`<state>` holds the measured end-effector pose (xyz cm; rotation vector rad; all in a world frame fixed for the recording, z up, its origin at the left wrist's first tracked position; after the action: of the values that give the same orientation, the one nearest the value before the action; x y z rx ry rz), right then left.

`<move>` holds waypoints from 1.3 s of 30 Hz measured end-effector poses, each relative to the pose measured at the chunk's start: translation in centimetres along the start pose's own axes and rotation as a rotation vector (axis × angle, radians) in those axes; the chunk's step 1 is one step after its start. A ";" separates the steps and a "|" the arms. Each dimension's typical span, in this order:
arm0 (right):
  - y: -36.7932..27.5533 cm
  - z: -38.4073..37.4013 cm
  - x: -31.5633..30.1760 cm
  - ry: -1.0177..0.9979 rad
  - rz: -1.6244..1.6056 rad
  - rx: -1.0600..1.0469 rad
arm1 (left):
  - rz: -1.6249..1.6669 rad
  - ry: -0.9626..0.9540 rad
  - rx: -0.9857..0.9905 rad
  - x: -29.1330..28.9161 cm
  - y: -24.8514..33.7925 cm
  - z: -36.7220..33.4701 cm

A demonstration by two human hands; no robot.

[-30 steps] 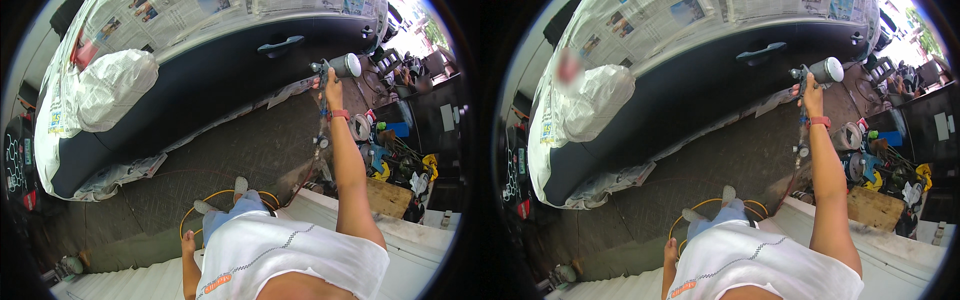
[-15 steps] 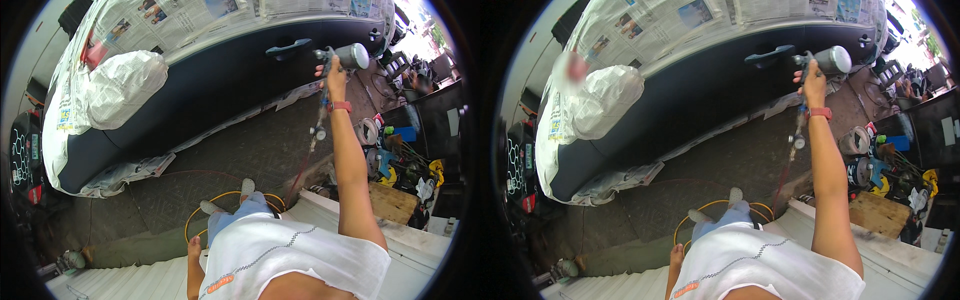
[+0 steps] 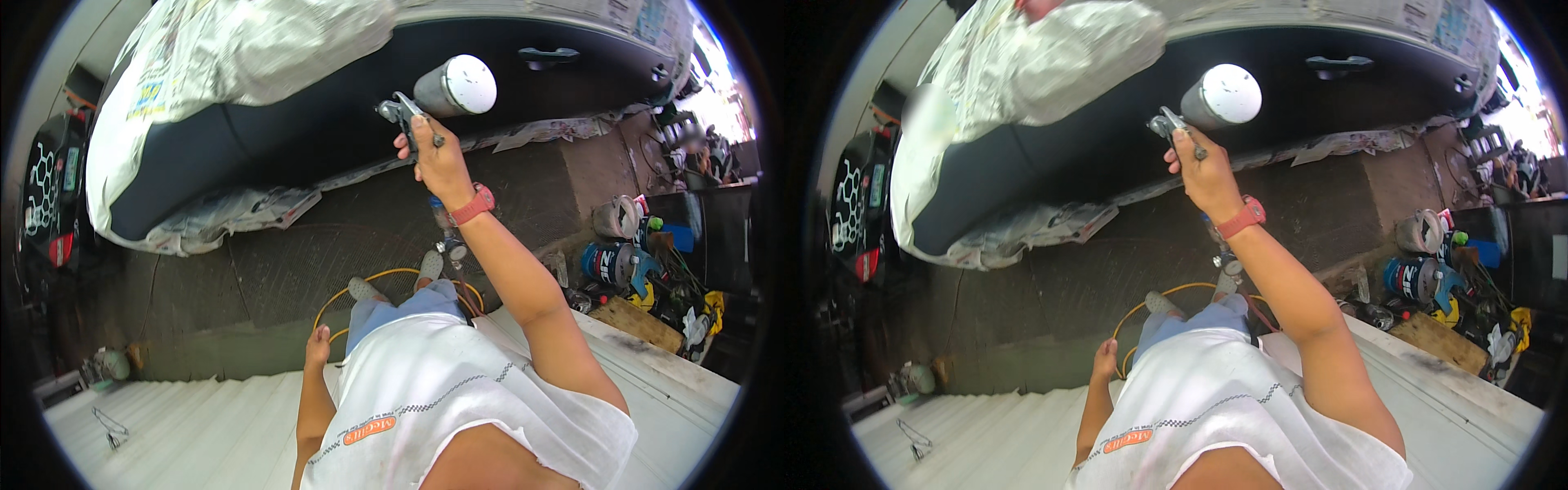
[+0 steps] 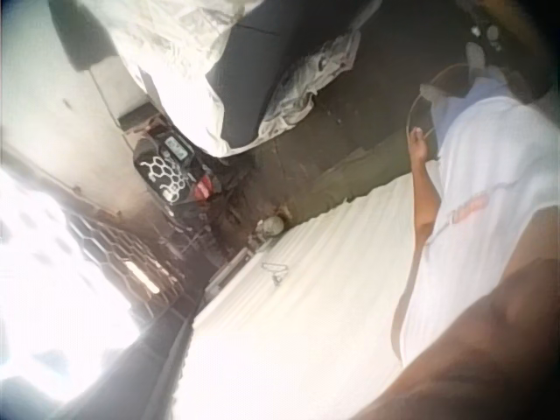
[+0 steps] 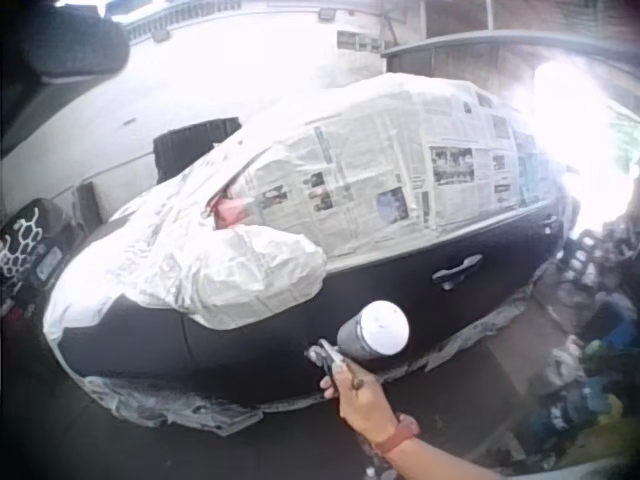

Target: The person uses a spray gun to apply a coat of paint to the side of a car. The vehicle is partially covered with newspaper and plastic sheeting to protect areas not being painted. The person moves along the side of the car, maintaining a consistent distance and speed to ensure even coverage.

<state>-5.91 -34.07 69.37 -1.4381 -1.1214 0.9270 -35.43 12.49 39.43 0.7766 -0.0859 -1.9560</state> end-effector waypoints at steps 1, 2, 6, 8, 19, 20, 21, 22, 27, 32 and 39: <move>0.3 0.4 2.3 -0.017 0.001 -0.030 | -0.006 0.006 -0.012 -0.8 -0.1 0.2; 0.5 0.9 4.6 -0.034 0.002 -0.061 | -0.013 0.011 -0.023 -1.7 -0.3 0.6; 1.6 2.3 13.5 -0.091 -0.039 -0.050 | 0.041 0.030 -0.086 -4.5 -5.2 0.5; 1.7 2.7 17.4 -0.103 -0.051 -0.103 | 0.059 0.033 -0.096 -5.6 -8.7 -0.2; 4.7 0.4 24.2 -0.158 -0.256 -0.094 | 0.146 -0.015 -0.263 -7.0 -17.3 -0.8; 5.2 0.1 23.4 -0.116 -0.278 -0.083 | 0.148 -0.016 -0.256 -7.0 -16.9 -0.7; 5.4 0.0 22.2 -0.081 -0.258 -0.085 | 0.153 -0.018 -0.250 -7.0 -16.4 -0.7; 5.6 -0.2 20.7 -0.036 -0.250 -0.104 | 0.142 -0.010 -0.237 -7.1 -15.8 -0.8; 5.6 -0.6 10.3 0.175 -0.162 -0.156 | 0.099 0.008 -0.195 -7.1 -12.2 -1.3; 4.0 -1.8 -2.0 0.303 -0.069 -0.157 | 0.004 0.015 -0.191 -5.5 -6.0 -0.8; 0.8 -3.8 -17.4 0.422 0.020 -0.156 | 0.025 -0.036 -0.094 0.8 0.5 -1.1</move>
<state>-6.77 -51.91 68.75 -1.6789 -0.8762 0.5205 -34.62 11.88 38.37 0.6761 -0.0244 -1.9362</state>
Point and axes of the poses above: each hand's wrist, its own z-axis away from the middle knuckle, its own x-axis out of the palm, y = z × x, the point moved 6 cm from there along -z, towards the middle knuckle, and after that the axes turned 8 degrees about -x, right-handed, at the moved point
